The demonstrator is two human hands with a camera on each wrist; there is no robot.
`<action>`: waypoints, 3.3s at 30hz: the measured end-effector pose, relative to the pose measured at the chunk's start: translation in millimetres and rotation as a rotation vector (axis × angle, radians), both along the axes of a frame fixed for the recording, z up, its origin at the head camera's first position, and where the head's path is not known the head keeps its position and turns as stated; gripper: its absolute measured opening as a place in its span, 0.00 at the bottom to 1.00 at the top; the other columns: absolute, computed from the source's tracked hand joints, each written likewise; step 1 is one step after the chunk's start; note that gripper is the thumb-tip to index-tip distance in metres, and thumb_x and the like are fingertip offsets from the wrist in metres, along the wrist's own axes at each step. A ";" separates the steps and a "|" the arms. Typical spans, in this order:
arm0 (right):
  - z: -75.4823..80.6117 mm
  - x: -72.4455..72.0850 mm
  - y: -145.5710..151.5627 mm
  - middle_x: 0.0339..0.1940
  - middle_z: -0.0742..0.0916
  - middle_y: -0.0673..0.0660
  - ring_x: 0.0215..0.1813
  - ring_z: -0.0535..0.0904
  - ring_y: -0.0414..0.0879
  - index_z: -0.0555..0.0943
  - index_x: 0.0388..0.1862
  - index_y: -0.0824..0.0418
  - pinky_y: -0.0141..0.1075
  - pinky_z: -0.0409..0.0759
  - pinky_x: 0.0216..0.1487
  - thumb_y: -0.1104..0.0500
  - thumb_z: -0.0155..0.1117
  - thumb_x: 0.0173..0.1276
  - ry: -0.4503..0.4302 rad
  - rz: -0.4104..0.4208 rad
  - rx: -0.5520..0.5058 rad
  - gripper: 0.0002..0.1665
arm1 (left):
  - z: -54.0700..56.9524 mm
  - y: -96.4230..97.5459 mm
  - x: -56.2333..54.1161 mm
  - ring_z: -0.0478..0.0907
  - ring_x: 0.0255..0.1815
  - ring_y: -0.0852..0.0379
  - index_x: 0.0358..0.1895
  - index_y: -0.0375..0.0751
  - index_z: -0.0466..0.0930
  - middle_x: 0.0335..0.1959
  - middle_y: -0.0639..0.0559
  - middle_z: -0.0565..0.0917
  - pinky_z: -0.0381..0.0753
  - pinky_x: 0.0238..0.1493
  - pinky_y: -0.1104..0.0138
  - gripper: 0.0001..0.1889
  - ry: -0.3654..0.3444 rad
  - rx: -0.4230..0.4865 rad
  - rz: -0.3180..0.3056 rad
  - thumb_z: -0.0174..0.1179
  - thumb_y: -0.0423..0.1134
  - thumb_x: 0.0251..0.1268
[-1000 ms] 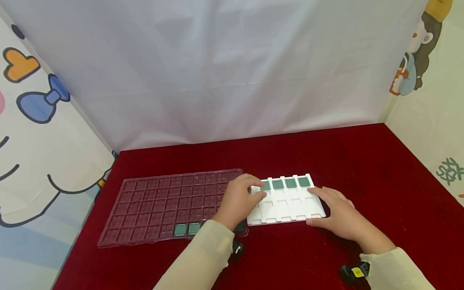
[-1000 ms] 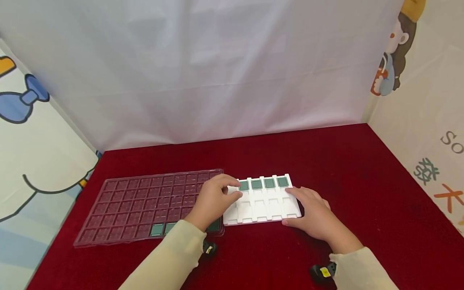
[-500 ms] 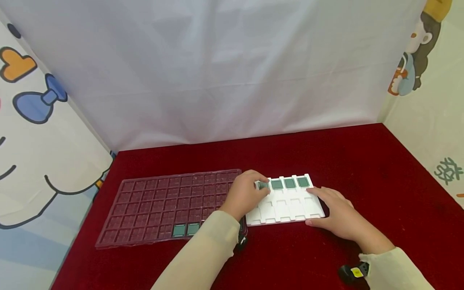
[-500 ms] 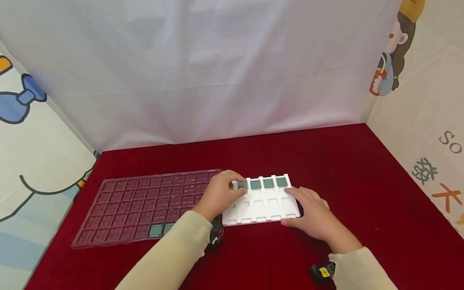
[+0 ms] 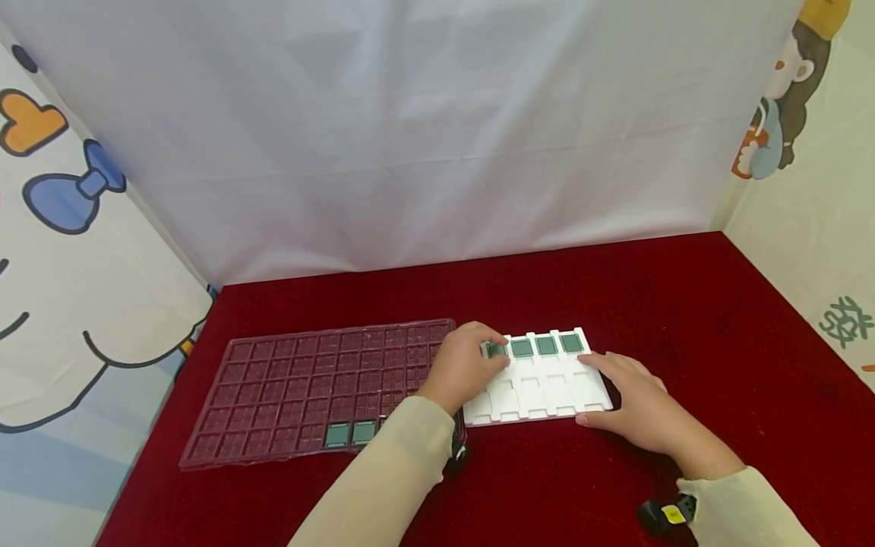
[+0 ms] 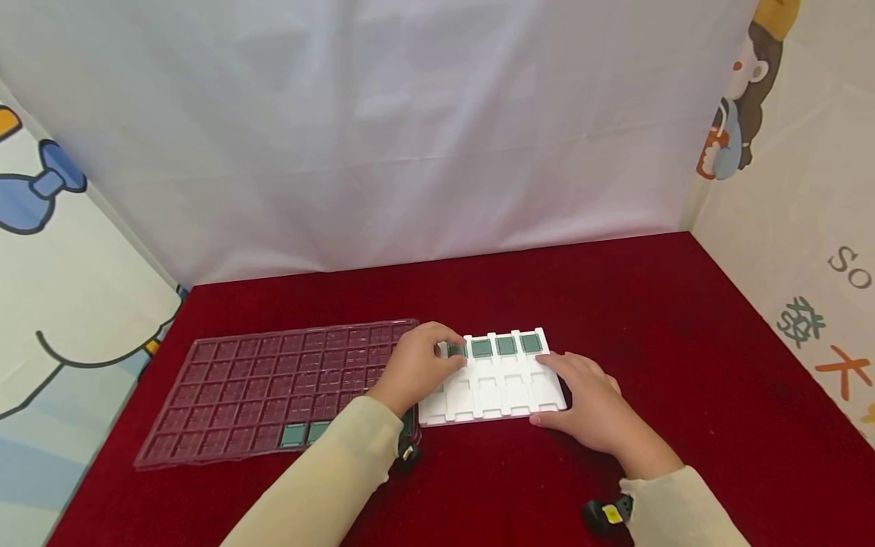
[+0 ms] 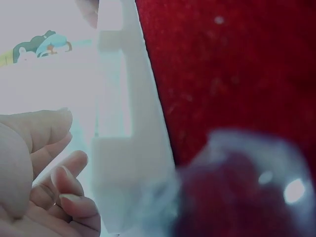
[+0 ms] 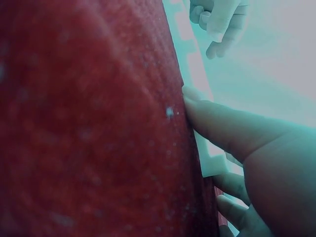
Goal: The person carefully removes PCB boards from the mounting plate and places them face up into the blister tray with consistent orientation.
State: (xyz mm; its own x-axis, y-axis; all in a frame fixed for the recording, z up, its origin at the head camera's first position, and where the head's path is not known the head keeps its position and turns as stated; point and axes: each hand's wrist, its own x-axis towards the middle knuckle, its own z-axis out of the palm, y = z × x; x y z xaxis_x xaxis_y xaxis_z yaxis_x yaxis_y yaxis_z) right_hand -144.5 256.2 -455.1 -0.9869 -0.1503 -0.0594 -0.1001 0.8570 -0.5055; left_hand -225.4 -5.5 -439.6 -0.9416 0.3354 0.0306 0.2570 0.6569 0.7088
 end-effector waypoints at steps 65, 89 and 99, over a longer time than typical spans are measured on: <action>0.4 -2.2 1.1 0.75 0.70 0.72 0.75 0.59 0.71 0.68 0.78 0.58 0.73 0.57 0.66 0.42 0.82 0.56 -0.011 0.009 0.002 0.55 | -2.8 4.9 -4.9 0.81 0.56 0.55 0.45 0.46 0.92 0.50 0.56 0.87 0.76 0.62 0.63 0.07 0.136 -0.109 0.014 0.68 0.35 0.68; -1.1 -0.3 0.7 0.75 0.69 0.73 0.75 0.58 0.71 0.68 0.78 0.58 0.74 0.56 0.65 0.42 0.82 0.56 -0.013 0.003 -0.006 0.55 | 20.1 -31.6 26.3 0.74 0.35 0.59 0.44 0.47 0.92 0.49 0.58 0.86 0.78 0.36 0.67 0.06 0.146 0.095 0.011 0.71 0.35 0.65; -2.5 -1.0 0.0 0.75 0.69 0.72 0.75 0.58 0.71 0.67 0.78 0.57 0.74 0.56 0.65 0.41 0.82 0.56 -0.020 -0.002 0.000 0.55 | 23.3 -52.8 33.2 0.75 0.34 0.60 0.45 0.48 0.92 0.51 0.57 0.85 0.79 0.34 0.66 0.08 0.145 0.089 0.002 0.70 0.34 0.66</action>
